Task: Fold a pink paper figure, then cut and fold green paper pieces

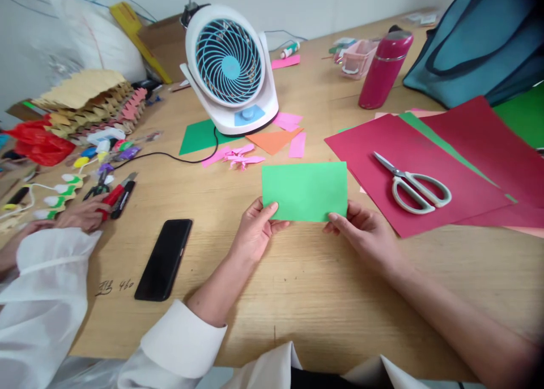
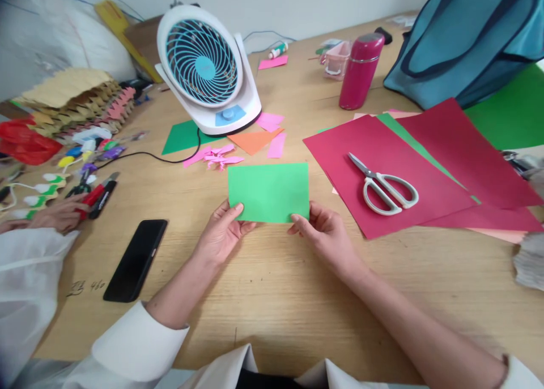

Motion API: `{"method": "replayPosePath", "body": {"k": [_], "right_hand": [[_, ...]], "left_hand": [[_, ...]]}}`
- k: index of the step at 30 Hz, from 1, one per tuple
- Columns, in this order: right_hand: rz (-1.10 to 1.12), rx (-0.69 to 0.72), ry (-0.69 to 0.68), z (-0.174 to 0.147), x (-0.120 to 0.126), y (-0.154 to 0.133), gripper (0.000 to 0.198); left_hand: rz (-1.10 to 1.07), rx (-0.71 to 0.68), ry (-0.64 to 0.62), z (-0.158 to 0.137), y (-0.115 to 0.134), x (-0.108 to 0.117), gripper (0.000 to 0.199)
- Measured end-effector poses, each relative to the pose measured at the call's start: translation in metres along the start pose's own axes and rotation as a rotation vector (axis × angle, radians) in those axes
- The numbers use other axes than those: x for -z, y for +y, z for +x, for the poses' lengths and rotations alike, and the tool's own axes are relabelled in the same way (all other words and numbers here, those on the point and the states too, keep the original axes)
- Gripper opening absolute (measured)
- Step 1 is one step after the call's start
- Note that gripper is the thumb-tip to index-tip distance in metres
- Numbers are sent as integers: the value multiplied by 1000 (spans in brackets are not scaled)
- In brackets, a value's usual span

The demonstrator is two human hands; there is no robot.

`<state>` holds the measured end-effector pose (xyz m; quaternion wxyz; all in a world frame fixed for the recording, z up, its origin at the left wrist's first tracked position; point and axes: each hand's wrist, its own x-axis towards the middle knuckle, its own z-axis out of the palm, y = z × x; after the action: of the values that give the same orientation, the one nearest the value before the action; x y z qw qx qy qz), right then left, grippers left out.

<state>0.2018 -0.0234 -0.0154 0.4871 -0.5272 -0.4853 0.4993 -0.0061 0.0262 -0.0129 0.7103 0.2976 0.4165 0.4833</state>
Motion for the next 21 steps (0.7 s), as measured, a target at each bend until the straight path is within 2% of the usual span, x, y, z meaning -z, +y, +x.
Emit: {"method": "replayPosePath", "body": {"k": [2,3,7,9,12,16,21], "right_hand": [[1,65,49,1,6,0,29],[2,85,29,2,9,0,27],[-113,90,-218,1,22,-3,24],[-213,77,-316,0,26,-5,23],[-305,84,-348,-2,26,-8,21],[-203,48,-296,-3,20,-8,24],[13,10,-179,-1,10,-7,34]], "left_hand": [[12,-53,-42,4,4,5,30],[17,-76,-68,7,8,9,30],[101,-86,-149,17,36,32,43],[232,-106,-198,18,51,40,53],[493,-108,-342,11,62,38,54],[611,22,-425,-2,49,19,36],[596,105,-307,-6,23,10,34]]}}
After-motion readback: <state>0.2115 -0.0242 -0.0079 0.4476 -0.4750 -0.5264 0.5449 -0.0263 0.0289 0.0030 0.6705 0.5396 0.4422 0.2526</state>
